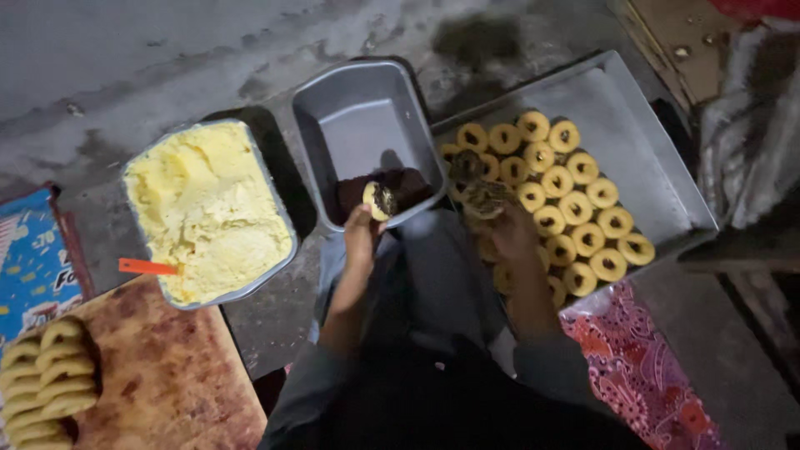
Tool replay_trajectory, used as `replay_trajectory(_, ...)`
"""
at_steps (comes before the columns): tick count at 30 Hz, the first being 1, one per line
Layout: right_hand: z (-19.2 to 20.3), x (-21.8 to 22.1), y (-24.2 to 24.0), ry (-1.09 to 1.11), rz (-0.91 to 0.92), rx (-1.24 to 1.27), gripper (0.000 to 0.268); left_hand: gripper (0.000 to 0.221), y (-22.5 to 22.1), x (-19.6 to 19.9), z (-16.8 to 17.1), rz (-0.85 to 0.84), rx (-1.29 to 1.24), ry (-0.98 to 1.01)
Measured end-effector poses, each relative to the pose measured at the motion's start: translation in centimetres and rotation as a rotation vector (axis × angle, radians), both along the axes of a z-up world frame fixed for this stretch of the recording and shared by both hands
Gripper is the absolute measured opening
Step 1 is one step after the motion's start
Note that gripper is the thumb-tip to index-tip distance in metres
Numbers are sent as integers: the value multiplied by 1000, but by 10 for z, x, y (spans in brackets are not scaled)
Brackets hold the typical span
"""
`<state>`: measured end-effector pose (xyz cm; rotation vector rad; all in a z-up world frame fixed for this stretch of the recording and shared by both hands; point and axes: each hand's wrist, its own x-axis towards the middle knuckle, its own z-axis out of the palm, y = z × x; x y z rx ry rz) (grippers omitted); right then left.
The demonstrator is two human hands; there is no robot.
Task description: The person fills ring-shaped donuts with a yellow cream and then dips them into a dark topping. They handle the donuts one at a time, placing the finished items onto a metal tray.
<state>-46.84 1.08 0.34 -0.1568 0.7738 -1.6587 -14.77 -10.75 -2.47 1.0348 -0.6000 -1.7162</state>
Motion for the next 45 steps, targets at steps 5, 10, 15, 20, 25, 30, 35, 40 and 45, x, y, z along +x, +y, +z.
replay_trajectory(5, -23, -95, 93, 822, -216, 30, 30, 36, 65, -20, 9, -131, 80, 86)
replay_trajectory(10, -28, -141, 131, 256, -318, 241, 46, 42, 106, -29, 34, -231, 81, 222)
replay_trajectory(15, -51, -104, 171, 216, -275, 231, 43, 44, 125, -27, 47, -263, 25, 320)
replay_trajectory(20, -73, -57, 209, 166, -418, 338, 41, 46, 134, -23, 49, -270, 53, 299)
replay_trajectory(25, -65, -29, 222, 1606, -597, 1074, 19, 39, 146, -20, 45, -405, -203, -1)
replay_trajectory(30, -27, 21, 208, 1941, -75, 437, 38, 26, 158, -40, 11, -862, -801, -784)
replay_trajectory(35, 5, 57, 172, 111, 109, 113, 42, 31, 181, -70, -18, -928, -938, -665)
replay_trajectory(40, 12, -9, 169, 74, -179, 3, 44, 50, 179, -59, 2, -803, 317, 200)
replay_trajectory(45, -3, -93, 160, 137, -530, 174, 43, 51, 149, 0, 30, -546, 200, 292)
